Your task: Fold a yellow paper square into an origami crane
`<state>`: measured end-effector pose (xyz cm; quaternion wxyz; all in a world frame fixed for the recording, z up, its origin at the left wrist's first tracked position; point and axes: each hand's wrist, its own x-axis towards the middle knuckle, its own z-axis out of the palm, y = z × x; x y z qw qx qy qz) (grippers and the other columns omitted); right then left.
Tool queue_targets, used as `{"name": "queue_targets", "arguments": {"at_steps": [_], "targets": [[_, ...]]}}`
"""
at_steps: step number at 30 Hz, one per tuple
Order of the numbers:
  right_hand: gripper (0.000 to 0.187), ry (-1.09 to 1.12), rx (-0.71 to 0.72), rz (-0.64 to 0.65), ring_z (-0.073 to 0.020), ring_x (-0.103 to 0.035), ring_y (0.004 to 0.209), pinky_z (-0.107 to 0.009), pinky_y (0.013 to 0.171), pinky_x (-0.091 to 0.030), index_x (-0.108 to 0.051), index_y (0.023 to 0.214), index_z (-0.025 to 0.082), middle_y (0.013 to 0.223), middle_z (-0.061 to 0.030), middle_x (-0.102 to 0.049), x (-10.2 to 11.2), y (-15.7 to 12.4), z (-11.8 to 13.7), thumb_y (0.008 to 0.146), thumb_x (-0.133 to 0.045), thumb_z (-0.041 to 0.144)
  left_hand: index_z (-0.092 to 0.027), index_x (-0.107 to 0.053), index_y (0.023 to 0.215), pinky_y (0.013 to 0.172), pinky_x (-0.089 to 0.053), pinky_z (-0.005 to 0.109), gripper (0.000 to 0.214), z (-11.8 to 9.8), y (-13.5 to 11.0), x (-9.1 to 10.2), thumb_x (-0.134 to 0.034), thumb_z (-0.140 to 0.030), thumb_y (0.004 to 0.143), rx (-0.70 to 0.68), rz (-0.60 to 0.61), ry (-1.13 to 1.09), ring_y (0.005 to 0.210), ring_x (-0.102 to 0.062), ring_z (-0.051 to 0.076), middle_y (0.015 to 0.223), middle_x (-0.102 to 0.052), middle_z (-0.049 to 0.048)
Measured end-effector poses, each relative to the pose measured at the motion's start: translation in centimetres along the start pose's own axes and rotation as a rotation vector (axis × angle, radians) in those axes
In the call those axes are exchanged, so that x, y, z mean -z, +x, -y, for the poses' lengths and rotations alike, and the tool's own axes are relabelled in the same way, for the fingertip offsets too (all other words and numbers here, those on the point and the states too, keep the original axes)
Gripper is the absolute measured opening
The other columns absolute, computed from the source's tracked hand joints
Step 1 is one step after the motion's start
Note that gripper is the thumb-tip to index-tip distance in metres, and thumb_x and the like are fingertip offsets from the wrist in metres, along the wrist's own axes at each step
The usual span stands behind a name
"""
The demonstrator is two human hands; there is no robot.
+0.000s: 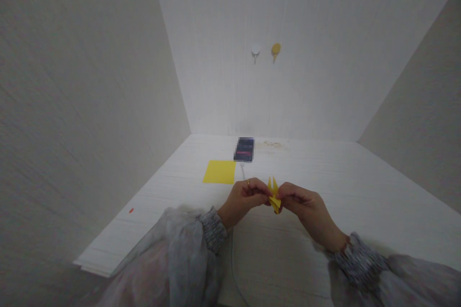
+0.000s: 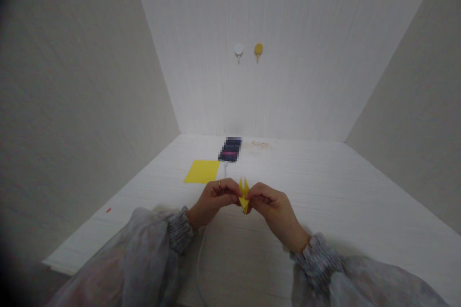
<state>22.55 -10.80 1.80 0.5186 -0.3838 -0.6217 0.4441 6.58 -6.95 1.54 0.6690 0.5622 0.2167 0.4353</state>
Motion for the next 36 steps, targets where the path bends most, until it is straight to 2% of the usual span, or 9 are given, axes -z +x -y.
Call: {"name": "queue_targets", "arguments": {"at_steps": [2,6,9,13,20,27,30,36], "targets": [[0.004,0.006,0.025,0.008,-0.0131,-0.056,0.059,-0.027,0.056,-0.045,-0.057,0.07,0.02,0.062,0.0004,-0.058,0.0,0.1,0.0,0.072,-0.055,0.023,-0.011,-0.059,0.07,0.064,-0.046,0.027,0.011,-0.1,0.0,0.0,-0.062,-0.018,0.062,-0.012,0.008,-0.003,0.063,-0.056,0.011,0.068,-0.058,0.0016],[0.005,-0.021,0.064,0.008,-0.0122,-0.055,0.06,-0.025,0.056,-0.045,-0.058,0.068,0.021,0.064,0.001,-0.056,0.0,0.2,-0.1,0.072,-0.055,0.02,-0.011,-0.057,0.064,0.057,-0.043,0.021,0.016,0.0,0.0,-0.3,-0.068,-0.017,0.055,-0.016,-0.064,0.061,0.058,-0.054,0.008,0.062,-0.057,-0.0009],[0.005,-0.078,0.099,0.0,-0.0132,-0.055,0.063,-0.026,0.057,-0.046,-0.059,0.067,0.02,0.067,0.0,-0.055,0.1,0.2,-0.1,0.071,-0.055,0.021,-0.011,-0.056,0.065,0.058,-0.045,0.023,0.019,0.2,0.2,-0.4,-0.069,-0.019,0.053,-0.001,-0.091,0.058,0.058,-0.055,0.009,0.063,-0.059,-0.0005],[0.008,-0.158,0.116,0.013,-0.0152,-0.056,0.073,-0.027,0.065,-0.046,-0.059,0.076,0.02,0.075,-0.0029,-0.057,0.3,0.3,0.2,0.074,-0.052,0.023,-0.011,-0.056,0.068,0.063,-0.046,0.025,0.02,0.5,0.3,-0.3,-0.069,-0.017,0.054,-0.008,-0.097,0.015,0.062,-0.058,0.01,0.066,-0.062,0.0006],[0.009,-0.218,0.095,-0.079,-0.0152,-0.057,0.072,-0.028,0.065,-0.048,-0.056,0.076,0.02,0.075,-0.0018,-0.059,0.2,0.4,-0.6,0.069,-0.059,0.026,-0.012,-0.054,0.065,0.063,-0.046,0.025,0.019,0.3,0.4,-0.6,-0.069,-0.017,0.055,-0.03,-0.113,0.026,0.062,-0.057,0.01,0.065,-0.062,0.0001],[0.012,-0.313,0.073,-0.173,-0.013,-0.057,0.059,-0.025,0.055,-0.05,-0.054,0.072,0.02,0.063,0.0003,-0.058,0.1,0.5,-0.3,0.067,-0.061,0.028,-0.014,-0.048,0.068,0.058,-0.043,0.023,0.025,0.5,0.6,-0.6,-0.068,-0.021,0.056,-0.021,-0.137,0.039,0.058,-0.054,0.009,0.063,-0.058,-0.0015],[0.012,-0.323,0.067,-0.165,-0.0129,-0.058,0.058,-0.025,0.055,-0.05,-0.054,0.071,0.02,0.061,0.0006,-0.059,0.0,0.4,0.1,0.067,-0.06,0.029,-0.015,-0.045,0.069,0.055,-0.04,0.02,0.027,0.5,0.6,-0.5,-0.068,-0.021,0.056,-0.037,-0.138,0.042,0.056,-0.051,0.007,0.061,-0.055,-0.003],[0.014,-0.191,-0.027,-0.117,-0.0141,-0.06,0.056,-0.027,0.055,-0.049,-0.056,0.073,0.018,0.06,-0.001,-0.063,0.0,0.4,0.0,0.071,-0.056,0.032,-0.015,-0.042,0.069,0.055,-0.038,0.019,0.028,0.6,0.7,-0.4,-0.067,-0.02,0.058,-0.069,-0.121,0.027,0.056,-0.049,0.006,0.061,-0.052,-0.0038]]}}
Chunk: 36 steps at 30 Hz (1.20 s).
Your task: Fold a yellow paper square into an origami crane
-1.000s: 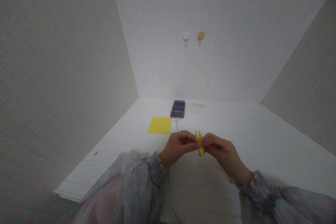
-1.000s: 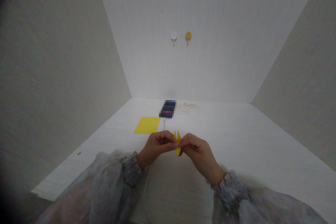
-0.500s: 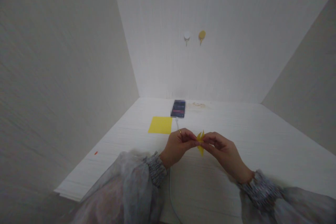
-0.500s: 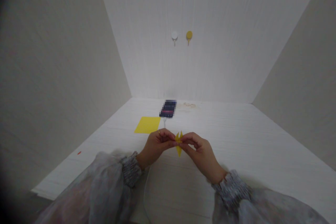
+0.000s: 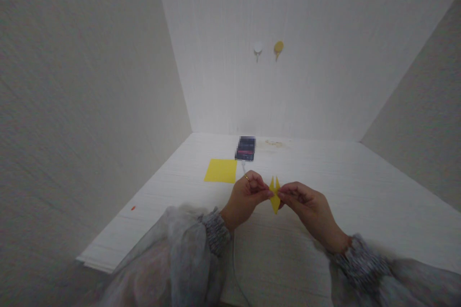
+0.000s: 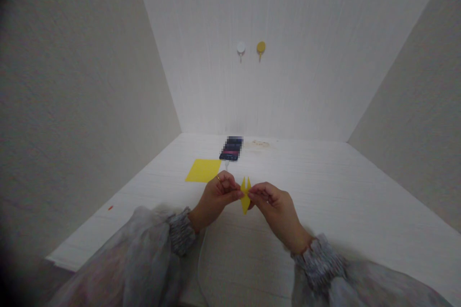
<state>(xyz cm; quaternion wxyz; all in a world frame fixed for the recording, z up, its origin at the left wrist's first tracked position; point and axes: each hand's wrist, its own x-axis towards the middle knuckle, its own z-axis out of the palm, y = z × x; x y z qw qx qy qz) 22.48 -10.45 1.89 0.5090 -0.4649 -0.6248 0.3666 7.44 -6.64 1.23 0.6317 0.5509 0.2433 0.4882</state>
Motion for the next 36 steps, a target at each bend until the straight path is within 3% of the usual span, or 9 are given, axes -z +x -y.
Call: {"name": "queue_targets", "arguments": {"at_steps": [16,21,25,36], "targets": [[0.013,0.098,-0.024,-0.001,-0.0127,-0.058,0.053,-0.025,0.052,-0.048,-0.054,0.073,0.018,0.057,0.0008,-0.06,-0.7,-0.2,0.3,0.072,-0.055,0.031,-0.017,-0.037,0.075,0.052,-0.037,0.019,0.035,-0.1,-0.2,-0.2,-0.067,-0.022,0.057,0.068,0.064,0.025,0.053,-0.05,0.006,0.062,-0.05,-0.0048],[0.012,-0.028,0.037,0.005,-0.0149,-0.061,0.065,-0.028,0.061,-0.049,-0.052,0.082,0.02,0.071,-0.0019,-0.063,-0.6,-0.3,-0.1,0.075,-0.051,0.03,-0.017,-0.036,0.073,0.053,-0.037,0.019,0.036,0.1,0.1,-0.1,-0.068,-0.019,0.055,0.021,0.006,-0.021,0.054,-0.048,0.005,0.062,-0.047,-0.0069],[0.024,-0.076,0.057,0.029,-0.0167,-0.061,0.074,-0.03,0.067,-0.049,-0.047,0.089,0.021,0.082,-0.0039,-0.063,-0.6,-0.3,-0.5,0.069,-0.059,0.026,-0.018,-0.032,0.074,0.053,-0.037,0.019,0.039,0.2,0.2,-0.1,-0.067,-0.017,0.057,0.008,-0.014,-0.048,0.055,-0.048,0.005,0.062,-0.047,-0.0073],[0.03,0.224,-0.127,0.005,-0.0133,-0.059,0.059,-0.025,0.056,-0.045,-0.045,0.085,0.021,0.062,0.002,-0.061,-1.0,-0.1,0.3,0.062,-0.065,0.023,-0.018,-0.031,0.076,0.057,-0.038,0.023,0.034,0.0,-0.2,-0.1,-0.062,-0.024,0.063,-0.043,0.021,0.235,0.061,-0.052,0.009,0.068,-0.052,-0.0029]]}}
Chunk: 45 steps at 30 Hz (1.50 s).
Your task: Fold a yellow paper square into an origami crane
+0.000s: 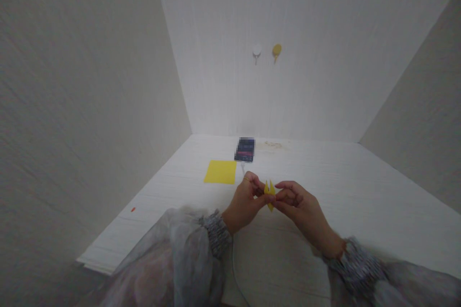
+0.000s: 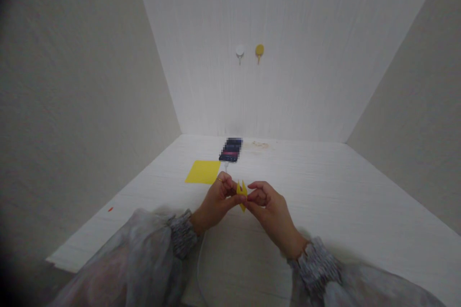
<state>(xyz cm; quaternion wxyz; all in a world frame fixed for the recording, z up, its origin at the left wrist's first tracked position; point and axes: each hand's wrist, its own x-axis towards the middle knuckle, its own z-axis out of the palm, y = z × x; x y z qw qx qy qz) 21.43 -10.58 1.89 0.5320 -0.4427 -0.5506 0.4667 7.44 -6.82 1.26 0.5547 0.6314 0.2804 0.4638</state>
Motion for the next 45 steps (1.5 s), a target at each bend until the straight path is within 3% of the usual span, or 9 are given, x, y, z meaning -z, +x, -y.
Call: {"name": "queue_targets", "arguments": {"at_steps": [11,19,25,34,41,45], "targets": [[0.039,0.193,-0.095,-0.005,-0.0112,-0.056,0.053,-0.022,0.053,-0.041,-0.04,0.084,0.022,0.056,0.0062,-0.06,-0.1,-0.2,0.4,0.057,-0.067,0.015,-0.018,-0.029,0.073,0.051,-0.035,0.018,0.04,-0.4,0.1,-0.2,-0.066,-0.018,0.058,0.02,0.037,-0.111,0.053,-0.046,0.004,0.062,-0.044,-0.0071],[0.038,0.133,-0.096,-0.042,-0.0112,-0.056,0.052,-0.022,0.051,-0.039,-0.041,0.084,0.022,0.057,0.005,-0.061,0.0,-0.1,0.2,0.057,-0.068,0.021,-0.019,-0.029,0.084,0.055,-0.039,0.021,0.048,0.0,0.1,0.0,-0.068,-0.015,0.057,0.057,0.077,-0.289,0.057,-0.053,0.007,0.067,-0.055,-0.0041],[0.036,0.089,-0.058,-0.017,-0.0116,-0.055,0.054,-0.023,0.052,-0.039,-0.041,0.086,0.022,0.058,0.0051,-0.06,0.0,-0.2,-0.5,0.061,-0.066,0.025,-0.019,-0.03,0.085,0.054,-0.039,0.021,0.049,0.0,-0.1,0.2,-0.069,-0.015,0.055,0.12,0.019,-0.296,0.052,-0.053,0.008,0.061,-0.056,-0.0055],[0.038,0.033,-0.038,-0.015,-0.0115,-0.054,0.051,-0.022,0.048,-0.037,-0.039,0.089,0.021,0.057,0.0041,-0.06,-0.1,-0.7,-0.6,0.061,-0.066,0.026,-0.019,-0.027,0.08,0.054,-0.04,0.023,0.054,-0.2,-0.1,0.3,-0.071,-0.012,0.05,0.184,0.031,-0.355,0.051,-0.056,0.01,0.06,-0.06,-0.0045],[0.036,-0.019,0.007,-0.091,-0.012,-0.053,0.053,-0.023,0.051,-0.039,-0.04,0.087,0.02,0.057,0.003,-0.058,-0.4,-0.4,-0.4,0.063,-0.065,0.028,-0.018,-0.031,0.086,0.056,-0.04,0.022,0.049,0.1,0.1,0.2,-0.068,-0.018,0.055,0.139,-0.007,-0.252,0.055,-0.053,0.008,0.065,-0.056,-0.004],[0.033,-0.156,0.104,-0.213,-0.0139,-0.054,0.057,-0.027,0.058,-0.042,-0.043,0.087,0.02,0.059,0.0024,-0.056,-0.6,-0.1,-0.1,0.064,-0.063,0.03,-0.017,-0.043,0.08,0.058,-0.041,0.022,0.033,-0.3,0.0,0.1,-0.066,-0.026,0.058,-0.014,-0.108,0.046,0.063,-0.05,0.008,0.074,-0.05,-0.0017]]}}
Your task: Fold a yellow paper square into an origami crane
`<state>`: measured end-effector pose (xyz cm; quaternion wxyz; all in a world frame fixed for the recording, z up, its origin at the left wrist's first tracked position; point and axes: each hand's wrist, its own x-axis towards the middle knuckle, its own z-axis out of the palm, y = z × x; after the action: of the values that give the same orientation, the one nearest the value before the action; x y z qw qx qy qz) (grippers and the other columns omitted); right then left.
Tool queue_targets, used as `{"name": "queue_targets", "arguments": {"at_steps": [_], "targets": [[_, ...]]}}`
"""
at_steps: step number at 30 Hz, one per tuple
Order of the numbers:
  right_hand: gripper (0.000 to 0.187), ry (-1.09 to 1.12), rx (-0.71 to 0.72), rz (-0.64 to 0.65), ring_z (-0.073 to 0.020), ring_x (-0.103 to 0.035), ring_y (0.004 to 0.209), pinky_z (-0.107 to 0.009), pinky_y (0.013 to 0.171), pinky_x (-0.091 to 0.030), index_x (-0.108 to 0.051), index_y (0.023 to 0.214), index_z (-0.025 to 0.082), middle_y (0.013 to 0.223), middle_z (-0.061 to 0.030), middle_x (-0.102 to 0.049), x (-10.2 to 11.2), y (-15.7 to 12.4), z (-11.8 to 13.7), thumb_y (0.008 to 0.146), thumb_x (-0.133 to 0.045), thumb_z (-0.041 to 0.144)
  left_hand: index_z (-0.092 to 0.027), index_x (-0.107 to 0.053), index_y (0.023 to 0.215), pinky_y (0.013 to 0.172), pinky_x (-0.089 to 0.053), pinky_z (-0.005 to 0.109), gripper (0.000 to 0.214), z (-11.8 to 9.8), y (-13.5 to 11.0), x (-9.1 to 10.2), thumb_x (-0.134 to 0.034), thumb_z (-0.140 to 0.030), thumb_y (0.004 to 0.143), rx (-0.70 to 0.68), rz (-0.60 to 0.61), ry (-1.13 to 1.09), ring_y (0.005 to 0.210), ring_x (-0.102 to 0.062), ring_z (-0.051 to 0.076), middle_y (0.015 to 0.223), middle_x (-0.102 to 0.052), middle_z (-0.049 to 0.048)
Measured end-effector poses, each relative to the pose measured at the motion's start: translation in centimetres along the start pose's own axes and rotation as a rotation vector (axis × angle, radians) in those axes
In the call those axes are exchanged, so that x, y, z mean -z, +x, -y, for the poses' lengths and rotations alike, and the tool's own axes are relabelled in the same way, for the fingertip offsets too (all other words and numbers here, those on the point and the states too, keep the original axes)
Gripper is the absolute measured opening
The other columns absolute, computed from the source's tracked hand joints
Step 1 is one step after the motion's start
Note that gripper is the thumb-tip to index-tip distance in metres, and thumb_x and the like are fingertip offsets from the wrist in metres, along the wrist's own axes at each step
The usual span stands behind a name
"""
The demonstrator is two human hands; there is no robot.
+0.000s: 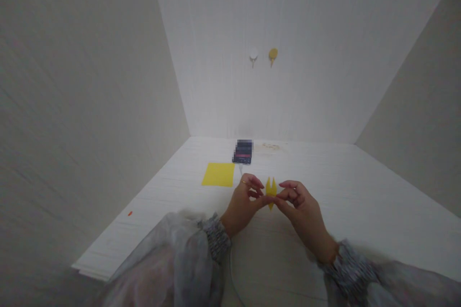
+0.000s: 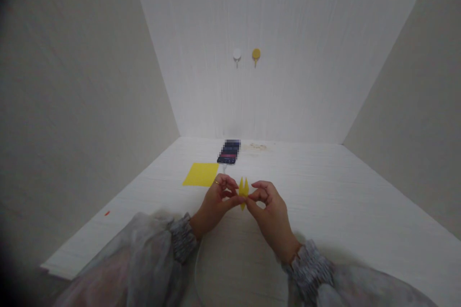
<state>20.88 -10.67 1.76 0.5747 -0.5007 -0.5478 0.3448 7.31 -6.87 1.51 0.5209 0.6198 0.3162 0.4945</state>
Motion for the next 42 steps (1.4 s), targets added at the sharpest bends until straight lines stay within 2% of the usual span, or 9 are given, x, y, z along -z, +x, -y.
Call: {"name": "queue_targets", "arguments": {"at_steps": [4,8,13,19,26,30,34,38,42], "targets": [[0.026,-0.185,0.057,-0.042,-0.0162,-0.056,0.063,-0.029,0.061,-0.043,-0.047,0.087,0.02,0.066,-0.001,-0.058,0.0,0.0,0.2,0.067,-0.06,0.031,-0.015,-0.052,0.073,0.06,-0.041,0.023,0.018,-0.7,-0.2,0.1,-0.057,-0.031,0.068,-0.052,0.03,0.201,0.065,-0.051,0.01,0.073,-0.053,0.001],[0.016,-0.293,0.102,0.0,-0.0178,-0.057,0.067,-0.03,0.061,-0.044,-0.054,0.081,0.02,0.071,-0.0034,-0.06,0.0,-0.1,0.4,0.069,-0.057,0.031,-0.014,-0.053,0.073,0.061,-0.043,0.024,0.019,-0.8,-0.2,0.1,-0.056,-0.032,0.068,-0.035,0.05,0.16,0.066,-0.053,0.011,0.074,-0.054,0.0018],[0.013,-0.299,0.161,0.04,-0.0169,-0.055,0.065,-0.029,0.062,-0.044,-0.057,0.076,0.02,0.069,-0.0024,-0.06,0.1,0.0,0.6,0.07,-0.056,0.032,-0.014,-0.052,0.073,0.059,-0.043,0.024,0.023,-0.1,-0.1,0.0,-0.061,-0.033,0.063,0.038,0.056,0.057,0.063,-0.053,0.01,0.072,-0.054,0.001],[0.012,-0.251,0.145,0.07,-0.0165,-0.054,0.065,-0.029,0.062,-0.045,-0.057,0.074,0.02,0.069,-0.0022,-0.059,0.1,0.0,0.1,0.069,-0.057,0.031,-0.013,-0.052,0.071,0.059,-0.042,0.024,0.026,0.5,-0.1,-0.2,-0.065,-0.032,0.059,0.148,0.067,-0.075,0.062,-0.052,0.01,0.07,-0.056,0.0016],[0.012,-0.196,0.137,0.117,-0.0156,-0.054,0.067,-0.029,0.063,-0.045,-0.055,0.074,0.021,0.071,-0.0014,-0.056,0.4,0.2,-0.5,0.068,-0.059,0.031,-0.012,-0.055,0.067,0.057,-0.04,0.023,0.025,0.7,0.1,0.1,-0.067,-0.031,0.056,0.164,0.059,-0.11,0.058,-0.05,0.009,0.064,-0.056,0.0006],[0.012,-0.114,0.091,0.169,-0.015,-0.055,0.067,-0.029,0.065,-0.045,-0.055,0.073,0.02,0.071,-0.0008,-0.056,0.7,0.4,-0.5,0.066,-0.061,0.028,-0.012,-0.055,0.067,0.057,-0.039,0.023,0.024,0.6,0.1,0.0,-0.066,-0.03,0.057,0.175,0.072,-0.156,0.057,-0.05,0.009,0.062,-0.056,0.0003],[0.015,0.005,-0.031,0.205,-0.0137,-0.056,0.065,-0.027,0.063,-0.045,-0.055,0.073,0.019,0.067,0.0007,-0.058,0.7,0.6,-0.3,0.063,-0.063,0.027,-0.012,-0.054,0.066,0.055,-0.039,0.021,0.021,0.3,0.1,-0.1,-0.066,-0.028,0.058,0.176,0.072,-0.199,0.054,-0.049,0.007,0.058,-0.055,-0.0012],[0.016,0.115,-0.136,0.218,-0.013,-0.057,0.065,-0.025,0.062,-0.044,-0.056,0.072,0.018,0.067,0.0007,-0.061,0.6,0.6,-0.1,0.062,-0.064,0.026,-0.012,-0.054,0.066,0.054,-0.039,0.021,0.02,0.3,0.2,-0.1,-0.065,-0.027,0.058,0.176,0.064,-0.183,0.053,-0.049,0.007,0.058,-0.056,-0.0009],[0.017,0.159,-0.165,0.208,-0.0132,-0.057,0.067,-0.025,0.063,-0.043,-0.058,0.073,0.018,0.069,0.0003,-0.061,0.5,0.6,-0.2,0.062,-0.064,0.029,-0.012,-0.056,0.066,0.056,-0.04,0.022,0.021,0.4,0.2,-0.1,-0.065,-0.028,0.058,0.179,0.052,-0.17,0.054,-0.05,0.008,0.058,-0.057,-0.0003]]}}
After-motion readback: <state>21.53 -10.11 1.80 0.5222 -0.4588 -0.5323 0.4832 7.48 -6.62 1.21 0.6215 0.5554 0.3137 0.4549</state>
